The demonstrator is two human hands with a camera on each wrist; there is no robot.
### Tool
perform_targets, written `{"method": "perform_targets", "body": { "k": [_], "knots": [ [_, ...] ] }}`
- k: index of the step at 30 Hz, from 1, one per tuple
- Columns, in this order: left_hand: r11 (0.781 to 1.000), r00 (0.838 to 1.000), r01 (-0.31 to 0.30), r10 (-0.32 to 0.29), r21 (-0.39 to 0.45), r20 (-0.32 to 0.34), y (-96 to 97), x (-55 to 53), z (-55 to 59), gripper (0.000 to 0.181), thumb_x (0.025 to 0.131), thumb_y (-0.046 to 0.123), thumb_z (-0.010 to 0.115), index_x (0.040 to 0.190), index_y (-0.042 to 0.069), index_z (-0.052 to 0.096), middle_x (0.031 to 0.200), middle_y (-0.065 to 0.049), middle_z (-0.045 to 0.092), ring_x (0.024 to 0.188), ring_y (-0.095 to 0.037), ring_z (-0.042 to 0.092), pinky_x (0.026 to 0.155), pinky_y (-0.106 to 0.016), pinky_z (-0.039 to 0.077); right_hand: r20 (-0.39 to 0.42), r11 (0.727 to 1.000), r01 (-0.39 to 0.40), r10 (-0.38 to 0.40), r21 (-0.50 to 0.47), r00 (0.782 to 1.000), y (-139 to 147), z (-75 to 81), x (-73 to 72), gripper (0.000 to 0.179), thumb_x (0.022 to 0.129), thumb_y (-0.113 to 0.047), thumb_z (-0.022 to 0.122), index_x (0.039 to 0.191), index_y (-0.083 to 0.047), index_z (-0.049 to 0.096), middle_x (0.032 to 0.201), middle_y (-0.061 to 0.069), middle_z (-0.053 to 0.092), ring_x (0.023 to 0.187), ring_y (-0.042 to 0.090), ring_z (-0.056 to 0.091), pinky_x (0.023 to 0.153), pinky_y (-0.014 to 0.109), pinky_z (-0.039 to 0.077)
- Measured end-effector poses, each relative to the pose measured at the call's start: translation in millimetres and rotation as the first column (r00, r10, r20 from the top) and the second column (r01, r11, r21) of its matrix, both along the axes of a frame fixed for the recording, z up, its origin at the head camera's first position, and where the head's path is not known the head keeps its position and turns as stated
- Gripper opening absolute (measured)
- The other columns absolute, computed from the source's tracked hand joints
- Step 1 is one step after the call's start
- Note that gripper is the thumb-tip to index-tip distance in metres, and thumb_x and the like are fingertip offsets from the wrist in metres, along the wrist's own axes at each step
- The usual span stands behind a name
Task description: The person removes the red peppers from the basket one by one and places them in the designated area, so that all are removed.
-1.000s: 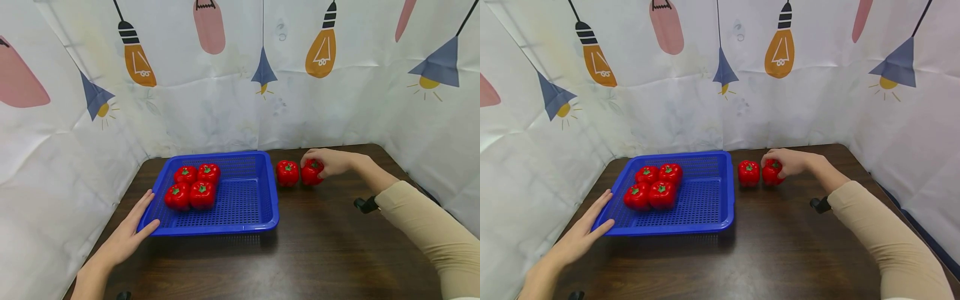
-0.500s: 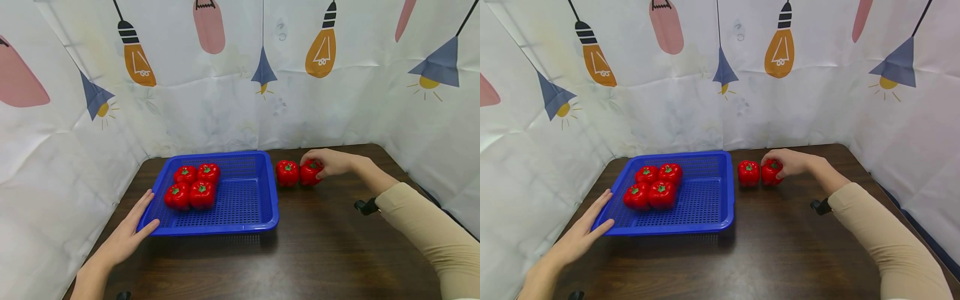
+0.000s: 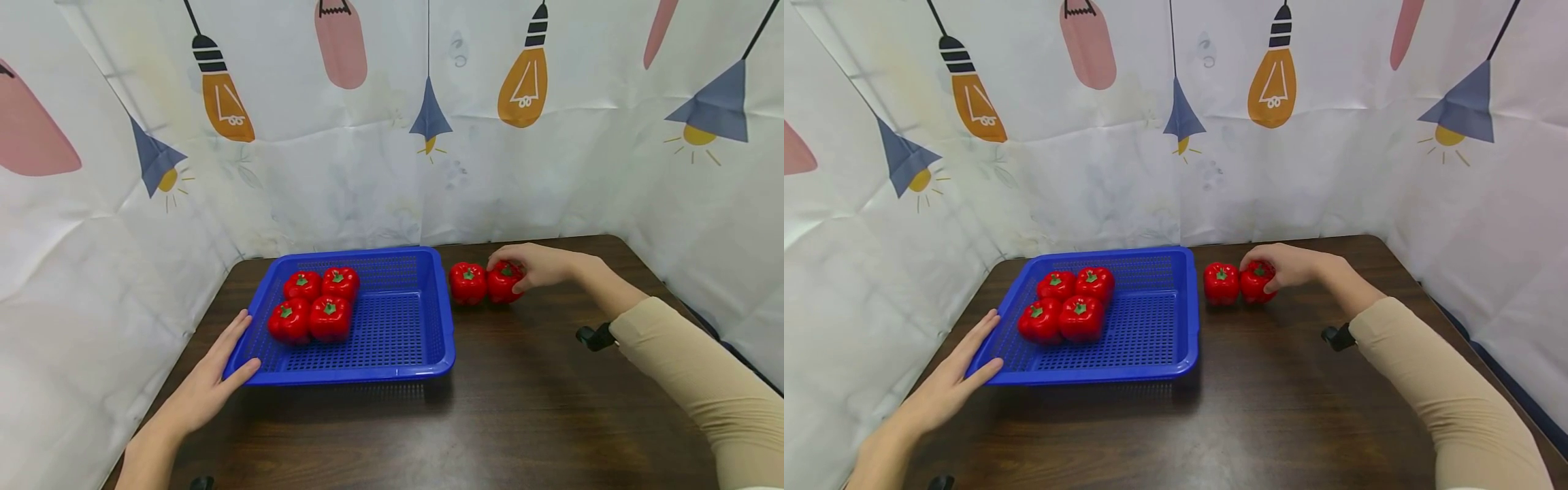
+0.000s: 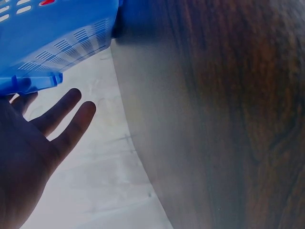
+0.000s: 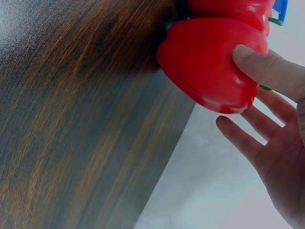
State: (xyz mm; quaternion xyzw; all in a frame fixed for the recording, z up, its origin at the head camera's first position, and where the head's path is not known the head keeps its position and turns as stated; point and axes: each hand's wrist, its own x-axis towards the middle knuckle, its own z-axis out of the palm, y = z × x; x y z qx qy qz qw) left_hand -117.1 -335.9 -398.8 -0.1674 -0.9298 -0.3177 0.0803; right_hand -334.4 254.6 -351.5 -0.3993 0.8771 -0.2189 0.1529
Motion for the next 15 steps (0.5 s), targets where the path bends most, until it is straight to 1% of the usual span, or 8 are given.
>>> {"method": "perform_targets", "body": {
  "k": [3, 6, 8, 11, 15],
  "knots": [
    [1.0, 1.0, 0.0, 0.0, 0.0, -0.002, 0.1, 0.1, 0.0, 0.076, 0.103, 0.019, 0.062, 0.166, 0.019, 0.02, 0.171, -0.006, 0.01, 0.153, -0.041, 0.013, 0.106, -0.007, 0.008, 0.008, 1.0, 0.005, -0.005, -0.001, 1.0, 0, 1.7, -0.4, 0.052, 0.086, -0.001, 0.081, 0.133, -0.014, 0.062, 0.137, 0.004, 0.057, 0.111, 0.027, 0.055, 0.088, 0.044, 0.051],
    [1.0, 1.0, -0.003, 0.003, -0.001, -0.001, 0.2, 0.2, 0.0, 0.076, 0.103, 0.019, 0.062, 0.166, 0.019, 0.019, 0.171, -0.005, 0.01, 0.153, -0.041, 0.013, 0.106, -0.008, 0.008, 0.032, 1.0, 0.016, -0.015, -0.008, 0.999, 1, 4.4, -2.2, 0.052, 0.087, -0.003, 0.081, 0.134, -0.014, 0.061, 0.135, 0.003, 0.057, 0.118, 0.028, 0.054, 0.094, 0.048, 0.051],
    [1.0, 1.0, -0.006, 0.006, -0.002, 0.0, 0.1, 0.2, -0.1, 0.076, 0.103, 0.02, 0.061, 0.166, 0.02, 0.019, 0.171, -0.005, 0.01, 0.153, -0.042, 0.013, 0.106, -0.008, 0.008, 0.042, 1.0, 0.019, -0.018, -0.012, 0.999, 1, 7.3, -3.8, 0.052, 0.088, -0.003, 0.08, 0.134, -0.013, 0.06, 0.135, 0.002, 0.057, 0.124, 0.03, 0.053, 0.099, 0.051, 0.049],
    [1.0, 1.0, -0.007, 0.007, -0.003, -0.006, 0.2, -0.2, -0.1, 0.076, 0.103, 0.02, 0.062, 0.166, 0.02, 0.02, 0.171, -0.005, 0.011, 0.153, -0.042, 0.013, 0.107, -0.009, 0.008, 0.032, 1.0, 0.018, -0.017, -0.018, 0.999, 0, 13.3, -4.5, 0.051, 0.089, -0.004, 0.079, 0.135, -0.011, 0.06, 0.137, 0.004, 0.057, 0.131, 0.032, 0.05, 0.104, 0.055, 0.045],
    [1.0, 1.0, -0.009, 0.009, -0.003, -0.012, 0.3, -0.1, 0.2, 0.076, 0.103, 0.019, 0.062, 0.166, 0.02, 0.021, 0.171, -0.006, 0.012, 0.153, -0.042, 0.014, 0.107, -0.009, 0.008, -0.002, 1.0, 0.015, -0.015, -0.017, 1.0, -2, 22.0, -3.2, 0.049, 0.089, -0.004, 0.079, 0.134, -0.011, 0.061, 0.136, 0.006, 0.059, 0.13, 0.033, 0.05, 0.104, 0.057, 0.044]
  ]
}}
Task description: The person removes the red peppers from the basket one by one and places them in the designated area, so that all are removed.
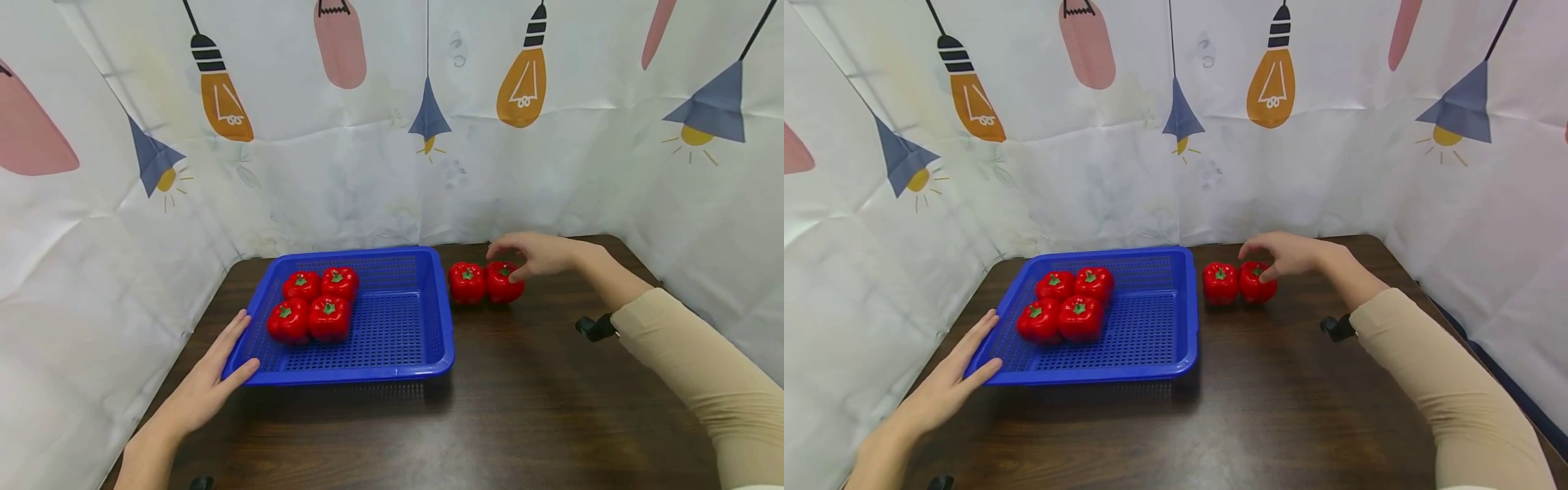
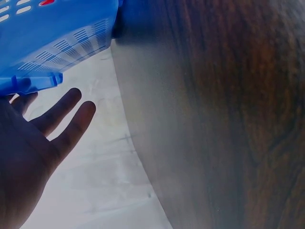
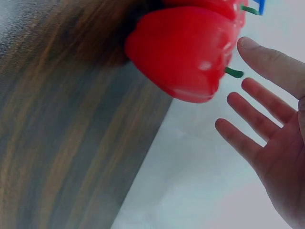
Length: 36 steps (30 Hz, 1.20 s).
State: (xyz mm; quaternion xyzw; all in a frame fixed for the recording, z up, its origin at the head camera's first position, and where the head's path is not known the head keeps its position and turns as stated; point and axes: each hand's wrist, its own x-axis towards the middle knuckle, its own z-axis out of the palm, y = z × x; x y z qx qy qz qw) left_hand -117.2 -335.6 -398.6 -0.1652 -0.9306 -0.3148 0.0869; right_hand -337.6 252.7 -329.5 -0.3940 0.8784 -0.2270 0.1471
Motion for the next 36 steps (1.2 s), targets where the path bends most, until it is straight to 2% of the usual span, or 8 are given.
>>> {"method": "perform_targets", "body": {
  "k": [5, 13, 21, 28, 32, 36],
  "knots": [
    [1.0, 1.0, -0.005, 0.005, -0.001, 0.007, -0.7, 0.4, -0.1, 0.076, 0.103, 0.02, 0.062, 0.166, 0.021, 0.02, 0.171, -0.005, 0.011, 0.153, -0.042, 0.013, 0.108, -0.01, 0.007, -0.029, 1.0, 0.014, -0.013, 0.01, 0.999, -6, 10.1, 0.3, 0.047, 0.09, -0.003, 0.077, 0.134, -0.014, 0.061, 0.135, 0.003, 0.06, 0.13, 0.03, 0.05, 0.104, 0.057, 0.044],
    [1.0, 1.0, -0.006, 0.006, 0.002, 0.015, -0.7, 0.5, -0.1, 0.076, 0.103, 0.02, 0.062, 0.166, 0.022, 0.019, 0.171, -0.005, 0.01, 0.153, -0.042, 0.013, 0.109, -0.011, 0.006, -0.092, 0.999, -0.034, 0.035, 0.014, 0.995, -25, 23.1, -0.1, 0.045, 0.091, -0.006, 0.077, 0.132, -0.015, 0.063, 0.136, 0.002, 0.059, 0.131, 0.031, 0.049, 0.107, 0.056, 0.04],
    [1.0, 1.0, -0.005, 0.004, 0.003, 0.016, -0.2, -0.3, 0.4, 0.076, 0.103, 0.02, 0.062, 0.166, 0.021, 0.019, 0.172, -0.005, 0.01, 0.153, -0.042, 0.013, 0.108, -0.011, 0.007, -0.125, 0.994, -0.105, 0.104, -0.005, 0.987, -51, 36.3, -1.0, 0.042, 0.09, -0.004, 0.076, 0.129, -0.014, 0.064, 0.138, 0.005, 0.059, 0.13, 0.031, 0.051, 0.101, 0.055, 0.046],
    [1.0, 1.0, 0.0, 0.0, 0.005, 0.015, -0.4, -0.7, 0.5, 0.076, 0.103, 0.02, 0.062, 0.166, 0.022, 0.019, 0.172, -0.004, 0.01, 0.153, -0.042, 0.012, 0.108, -0.011, 0.006, -0.18, 0.98, -0.195, 0.196, 0.025, 0.964, -80, 45.4, -0.4, 0.041, 0.09, -0.005, 0.076, 0.129, -0.012, 0.064, 0.138, 0.006, 0.06, 0.131, 0.03, 0.052, 0.1, 0.053, 0.047],
    [1.0, 1.0, -0.003, 0.003, 0.003, 0.014, -0.5, -0.9, 0.0, 0.076, 0.103, 0.02, 0.062, 0.166, 0.022, 0.02, 0.172, -0.004, 0.01, 0.153, -0.042, 0.013, 0.108, -0.011, 0.006, -0.183, 0.972, -0.23, 0.235, 0.048, 0.955, -101, 48.5, 0.3, 0.041, 0.091, -0.007, 0.075, 0.131, -0.011, 0.064, 0.137, 0.005, 0.06, 0.132, 0.028, 0.052, 0.106, 0.05, 0.043],
    [1.0, 1.0, -0.002, 0.002, 0.004, 0.011, -0.4, -1.0, -0.6, 0.076, 0.103, 0.02, 0.063, 0.166, 0.021, 0.021, 0.171, -0.004, 0.011, 0.153, -0.042, 0.013, 0.108, -0.01, 0.007, -0.151, 0.965, -0.25, 0.259, 0.075, 0.954, -123, 49.8, 2.8, 0.041, 0.093, -0.009, 0.075, 0.132, -0.014, 0.063, 0.138, 0.003, 0.058, 0.132, 0.028, 0.052, 0.108, 0.047, 0.042]
  ]
}}
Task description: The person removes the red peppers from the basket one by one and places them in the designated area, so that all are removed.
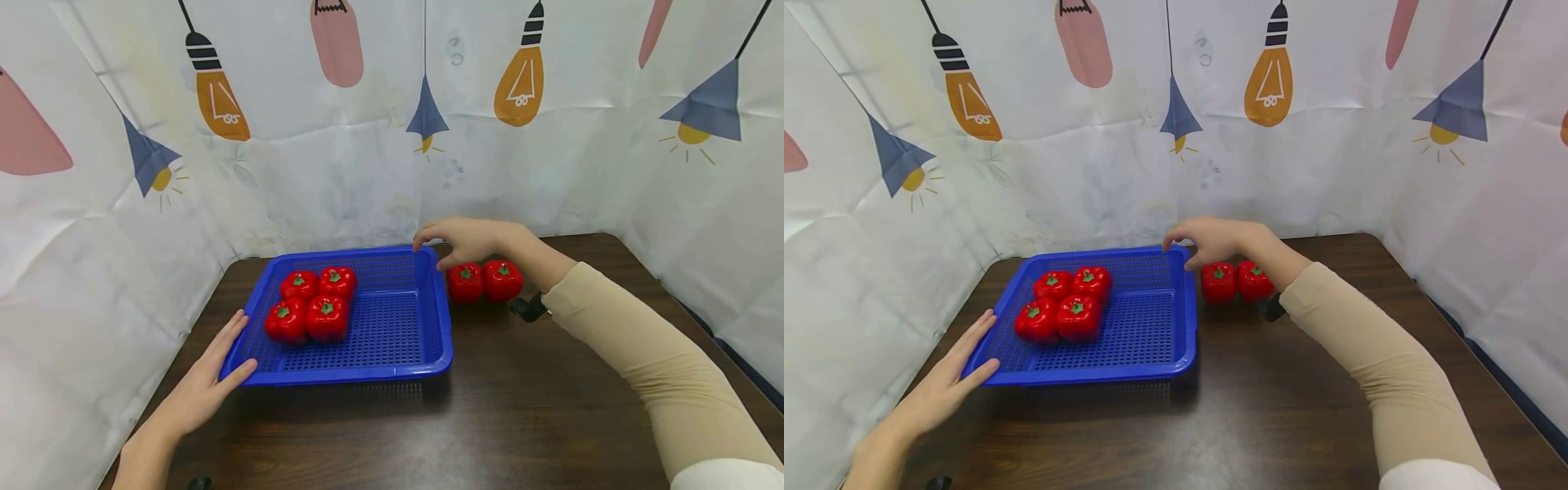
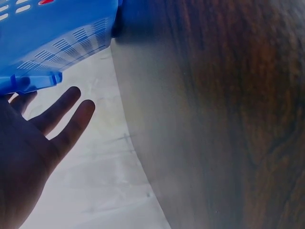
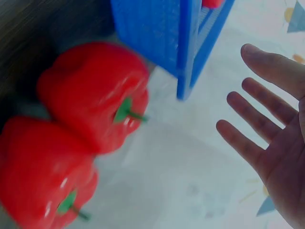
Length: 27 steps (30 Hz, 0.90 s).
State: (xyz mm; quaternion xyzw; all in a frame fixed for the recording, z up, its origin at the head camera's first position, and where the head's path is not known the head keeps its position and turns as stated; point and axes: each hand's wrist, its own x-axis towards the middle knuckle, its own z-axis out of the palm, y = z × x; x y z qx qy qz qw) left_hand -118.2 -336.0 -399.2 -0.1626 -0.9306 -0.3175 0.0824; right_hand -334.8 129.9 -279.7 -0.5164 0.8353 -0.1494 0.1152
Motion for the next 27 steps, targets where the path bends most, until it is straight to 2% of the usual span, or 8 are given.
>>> {"method": "perform_targets", "body": {
  "k": [4, 7, 12, 27],
  "knots": [
    [1.0, 1.0, 0.005, -0.005, 0.002, -0.007, -0.2, 0.3, -0.3, 0.076, 0.102, 0.019, 0.063, 0.166, 0.02, 0.021, 0.171, -0.005, 0.011, 0.154, -0.038, 0.012, 0.107, -0.009, 0.007, -0.014, 0.999, -0.037, 0.037, 0.032, 0.999, -23, 0.2, 2.8, 0.041, 0.094, -0.013, 0.076, 0.133, -0.015, 0.062, 0.14, 0.003, 0.058, 0.132, 0.028, 0.052, 0.108, 0.045, 0.042],
    [1.0, 1.0, 0.008, -0.008, -0.001, -0.016, -0.5, 0.3, -0.4, 0.076, 0.102, 0.018, 0.063, 0.166, 0.019, 0.021, 0.171, -0.005, 0.012, 0.155, -0.025, 0.01, 0.107, -0.008, 0.008, -0.044, 0.996, -0.076, 0.078, 0.049, 0.996, -39, -1.5, 5.9, 0.042, 0.095, -0.016, 0.076, 0.134, -0.014, 0.063, 0.141, 0.002, 0.058, 0.136, 0.023, 0.049, 0.111, 0.042, 0.039],
    [1.0, 1.0, 0.011, -0.011, -0.002, -0.028, -0.8, -0.1, -0.3, 0.076, 0.102, 0.017, 0.064, 0.165, 0.019, 0.022, 0.171, -0.005, 0.012, 0.153, -0.005, 0.008, 0.106, -0.007, 0.008, -0.033, 0.988, -0.138, 0.141, 0.071, 0.99, -65, -8.9, 11.7, 0.043, 0.095, -0.015, 0.076, 0.136, -0.014, 0.062, 0.14, 0.0, 0.057, 0.137, 0.018, 0.046, 0.11, 0.036, 0.039],
    [1.0, 0.999, 0.015, -0.015, 0.0, -0.032, -0.7, -0.2, -0.2, 0.076, 0.101, 0.016, 0.064, 0.165, 0.018, 0.022, 0.171, -0.005, 0.013, 0.151, 0.0, 0.007, 0.106, -0.006, 0.009, 0.008, 0.975, -0.204, 0.204, 0.092, 0.979, -127, -20.5, 26.1, 0.055, 0.094, -0.011, 0.076, 0.145, -0.01, 0.054, 0.148, 0.001, 0.051, 0.137, 0.021, 0.047, 0.108, 0.029, 0.038]
  ]
}}
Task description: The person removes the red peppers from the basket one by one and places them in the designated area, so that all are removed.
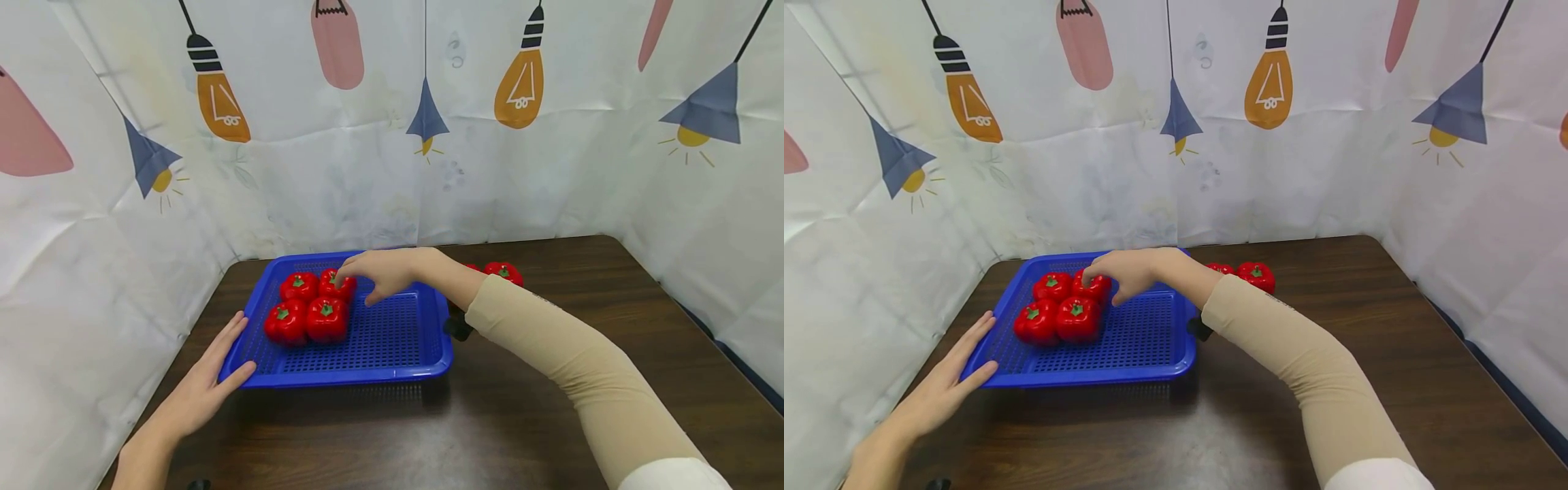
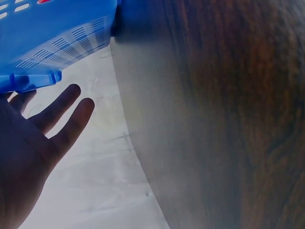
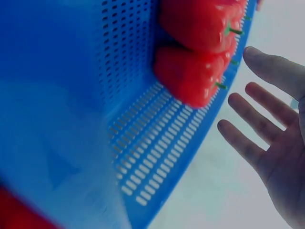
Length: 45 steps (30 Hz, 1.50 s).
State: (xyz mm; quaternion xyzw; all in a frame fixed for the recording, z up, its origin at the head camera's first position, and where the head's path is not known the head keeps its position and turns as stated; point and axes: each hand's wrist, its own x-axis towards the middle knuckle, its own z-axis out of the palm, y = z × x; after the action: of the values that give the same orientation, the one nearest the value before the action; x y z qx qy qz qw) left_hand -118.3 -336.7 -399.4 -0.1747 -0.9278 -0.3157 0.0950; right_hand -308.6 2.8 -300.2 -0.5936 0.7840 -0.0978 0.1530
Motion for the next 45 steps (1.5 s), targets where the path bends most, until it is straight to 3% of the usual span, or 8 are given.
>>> {"method": "perform_targets", "body": {
  "k": [7, 13, 21, 34, 37, 42, 45],
  "knots": [
    [1.0, 1.0, 0.001, -0.001, 0.0, 0.007, -0.6, 1.0, -0.6, 0.076, 0.102, 0.016, 0.064, 0.166, 0.019, 0.022, 0.171, -0.005, 0.012, 0.151, -0.001, 0.007, 0.105, -0.006, 0.009, -0.012, 0.996, 0.012, -0.011, 0.091, 1.0, -22, -3.5, 8.3, 0.058, 0.093, -0.011, 0.076, 0.146, -0.016, 0.053, 0.156, 0.001, 0.043, 0.148, 0.018, 0.03, 0.111, 0.03, 0.037],
    [1.0, 1.0, -0.01, 0.01, -0.003, 0.007, -1.7, 3.1, -1.2, 0.077, 0.102, 0.017, 0.064, 0.166, 0.02, 0.022, 0.171, -0.005, 0.013, 0.151, 0.001, 0.007, 0.105, -0.006, 0.009, -0.024, 0.989, -0.008, 0.012, 0.15, 1.0, -37, -7.1, 12.8, 0.058, 0.093, -0.013, 0.077, 0.145, -0.019, 0.052, 0.154, 0.003, 0.038, 0.137, 0.016, 0.04, 0.102, 0.026, 0.044],
    [1.0, 1.0, -0.006, 0.006, -0.003, 0.0, -2.1, 4.4, -2.2, 0.076, 0.101, 0.016, 0.064, 0.165, 0.018, 0.023, 0.171, -0.006, 0.013, 0.15, 0.002, 0.007, 0.105, -0.006, 0.009, -0.09, 0.989, -0.041, 0.055, 0.143, 0.994, -54, -18.0, 16.5, 0.059, 0.091, -0.013, 0.078, 0.144, -0.023, 0.052, 0.153, 0.004, 0.035, 0.133, 0.016, 0.04, 0.094, 0.024, 0.047],
    [1.0, 1.0, -0.007, 0.007, 0.002, -0.002, -1.4, 2.3, -1.2, 0.076, 0.101, 0.017, 0.064, 0.165, 0.018, 0.023, 0.171, -0.006, 0.014, 0.151, 0.001, 0.008, 0.106, -0.006, 0.009, -0.109, 0.972, -0.035, 0.062, 0.233, 0.992, -66, -22.0, 21.4, 0.067, 0.094, -0.021, 0.076, 0.153, -0.028, 0.045, 0.159, 0.002, 0.035, 0.142, 0.019, 0.034, 0.107, 0.034, 0.041],
    [1.0, 1.0, -0.009, 0.009, 0.004, 0.006, -0.9, 1.7, -0.7, 0.076, 0.102, 0.018, 0.064, 0.165, 0.019, 0.023, 0.171, -0.006, 0.013, 0.153, -0.006, 0.009, 0.106, -0.007, 0.009, -0.115, 0.973, -0.049, 0.077, 0.225, 0.99, -66, -21.7, 21.4, 0.061, 0.094, -0.021, 0.076, 0.149, -0.026, 0.049, 0.153, 0.003, 0.041, 0.136, 0.017, 0.038, 0.103, 0.03, 0.043],
    [1.0, 1.0, -0.01, 0.01, 0.008, 0.025, -1.1, 0.7, -1.3, 0.076, 0.103, 0.018, 0.062, 0.166, 0.02, 0.02, 0.171, -0.005, 0.011, 0.155, -0.033, 0.012, 0.106, -0.008, 0.008, -0.083, 0.976, -0.06, 0.079, 0.211, 0.993, -65, -21.1, 21.1, 0.051, 0.093, -0.021, 0.078, 0.138, -0.024, 0.054, 0.135, 0.0, 0.047, 0.118, 0.013, 0.047, 0.088, 0.025, 0.046],
    [1.0, 1.0, -0.007, 0.006, 0.011, 0.028, -0.7, 0.0, -1.6, 0.076, 0.103, 0.018, 0.062, 0.166, 0.02, 0.02, 0.171, -0.006, 0.011, 0.153, -0.042, 0.013, 0.106, -0.008, 0.008, -0.049, 0.973, -0.066, 0.078, 0.221, 0.996, -64, -21.8, 21.2, 0.048, 0.092, -0.021, 0.08, 0.134, -0.023, 0.056, 0.129, -0.001, 0.048, 0.113, 0.012, 0.047, 0.084, 0.024, 0.047]
  ]
}}
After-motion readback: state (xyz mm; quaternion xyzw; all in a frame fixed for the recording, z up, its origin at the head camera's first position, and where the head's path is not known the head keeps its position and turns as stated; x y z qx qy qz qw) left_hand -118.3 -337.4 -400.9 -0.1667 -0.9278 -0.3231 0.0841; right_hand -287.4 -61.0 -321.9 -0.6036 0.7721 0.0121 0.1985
